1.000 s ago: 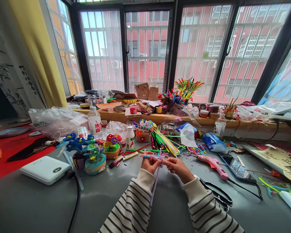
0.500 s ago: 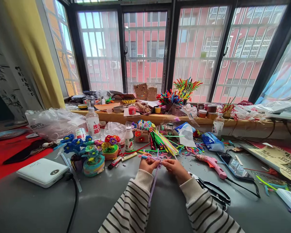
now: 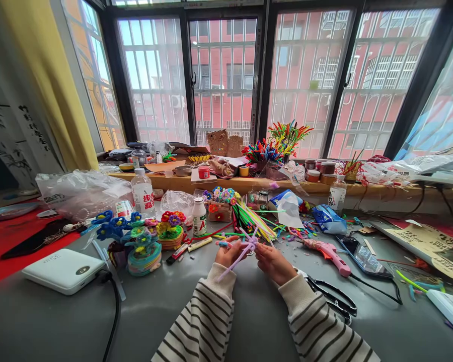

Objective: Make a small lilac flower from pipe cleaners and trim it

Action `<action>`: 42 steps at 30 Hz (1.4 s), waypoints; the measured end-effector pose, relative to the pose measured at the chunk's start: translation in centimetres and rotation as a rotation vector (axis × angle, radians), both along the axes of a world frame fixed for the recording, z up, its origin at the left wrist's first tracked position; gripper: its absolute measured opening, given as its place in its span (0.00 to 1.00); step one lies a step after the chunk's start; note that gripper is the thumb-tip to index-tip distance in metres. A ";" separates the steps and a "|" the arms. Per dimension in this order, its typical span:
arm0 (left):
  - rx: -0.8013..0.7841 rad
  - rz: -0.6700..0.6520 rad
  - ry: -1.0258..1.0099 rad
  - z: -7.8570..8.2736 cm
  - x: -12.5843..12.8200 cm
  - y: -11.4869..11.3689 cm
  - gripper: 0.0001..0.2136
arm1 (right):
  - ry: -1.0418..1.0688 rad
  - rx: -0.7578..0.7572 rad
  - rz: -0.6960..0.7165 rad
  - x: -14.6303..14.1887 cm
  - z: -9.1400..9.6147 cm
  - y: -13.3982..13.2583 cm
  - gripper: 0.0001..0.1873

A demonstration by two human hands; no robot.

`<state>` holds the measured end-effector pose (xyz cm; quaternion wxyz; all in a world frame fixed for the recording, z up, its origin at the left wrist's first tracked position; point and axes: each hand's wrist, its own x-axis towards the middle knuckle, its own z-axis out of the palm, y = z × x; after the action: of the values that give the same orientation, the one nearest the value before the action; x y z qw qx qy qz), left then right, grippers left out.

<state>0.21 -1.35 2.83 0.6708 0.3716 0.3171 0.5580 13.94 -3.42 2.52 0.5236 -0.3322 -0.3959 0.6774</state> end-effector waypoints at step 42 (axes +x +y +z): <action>-0.004 0.146 0.106 -1.3 0.1 0.6 0.32 | -0.319 0.205 -0.255 -1.4 -0.9 0.4 0.17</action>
<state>0.30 -0.71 1.53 0.6115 0.3752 0.3795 0.5842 12.54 -2.98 1.59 0.5667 -0.4276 -0.4952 0.5009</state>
